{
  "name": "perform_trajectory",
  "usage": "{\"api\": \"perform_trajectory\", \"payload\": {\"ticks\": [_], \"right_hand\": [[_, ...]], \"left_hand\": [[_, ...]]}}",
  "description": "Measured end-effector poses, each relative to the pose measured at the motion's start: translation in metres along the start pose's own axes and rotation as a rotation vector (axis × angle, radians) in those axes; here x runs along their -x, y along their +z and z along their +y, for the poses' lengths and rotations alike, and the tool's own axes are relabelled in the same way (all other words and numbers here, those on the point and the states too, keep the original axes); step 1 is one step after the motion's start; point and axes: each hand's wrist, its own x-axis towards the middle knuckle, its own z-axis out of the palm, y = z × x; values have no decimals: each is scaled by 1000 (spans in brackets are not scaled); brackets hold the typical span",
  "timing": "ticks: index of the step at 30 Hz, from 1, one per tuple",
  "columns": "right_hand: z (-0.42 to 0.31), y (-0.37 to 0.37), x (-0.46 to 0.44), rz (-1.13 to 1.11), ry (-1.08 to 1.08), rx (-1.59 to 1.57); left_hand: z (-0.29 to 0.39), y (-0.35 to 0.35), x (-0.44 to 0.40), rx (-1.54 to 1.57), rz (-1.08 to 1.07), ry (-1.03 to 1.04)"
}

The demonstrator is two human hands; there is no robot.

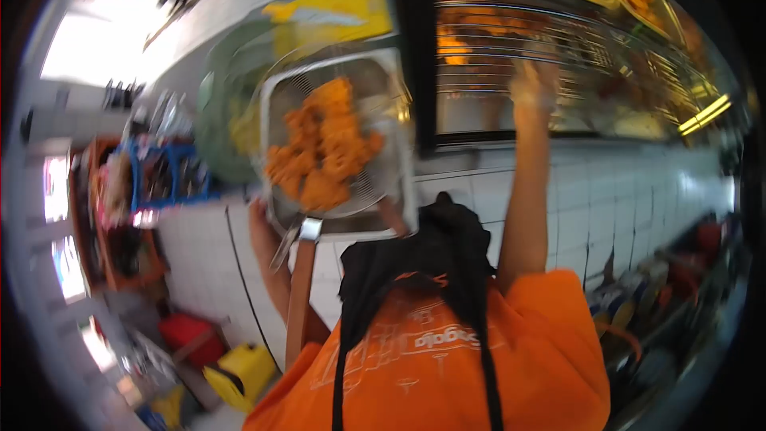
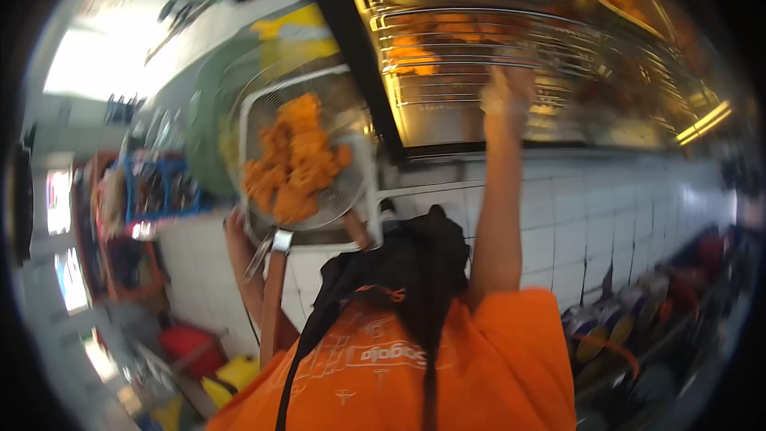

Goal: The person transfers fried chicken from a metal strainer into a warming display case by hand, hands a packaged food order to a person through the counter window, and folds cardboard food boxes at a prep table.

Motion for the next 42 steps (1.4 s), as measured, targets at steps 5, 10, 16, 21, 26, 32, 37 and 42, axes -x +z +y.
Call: {"api": "perform_trajectory", "payload": {"ticks": [5,10,16,21,26,32,37,42], "right_hand": [[-85,60,198,-279,-252,29],[-120,161,231,-1125,-696,1014],[-67,183,217,-1199,-1193,1461],[-86,155,199,-1221,-797,1160],[-120,86,214,-578,-744,483],[-51,28,156,87,-283,291],[-12,35,66,241,-777,662],[-15,78,33,66,-469,951]], "left_hand": [[-2,-1,-5,119,41,-15],[-5,-8,-12,141,39,-46],[-11,-20,-15,99,-63,-18],[-12,-28,-21,110,-94,-27],[-12,-25,-21,127,-62,-30],[-4,-11,-13,90,-9,-35],[-8,-17,-15,131,-12,-16],[-4,-9,-11,111,1,-38]]}}
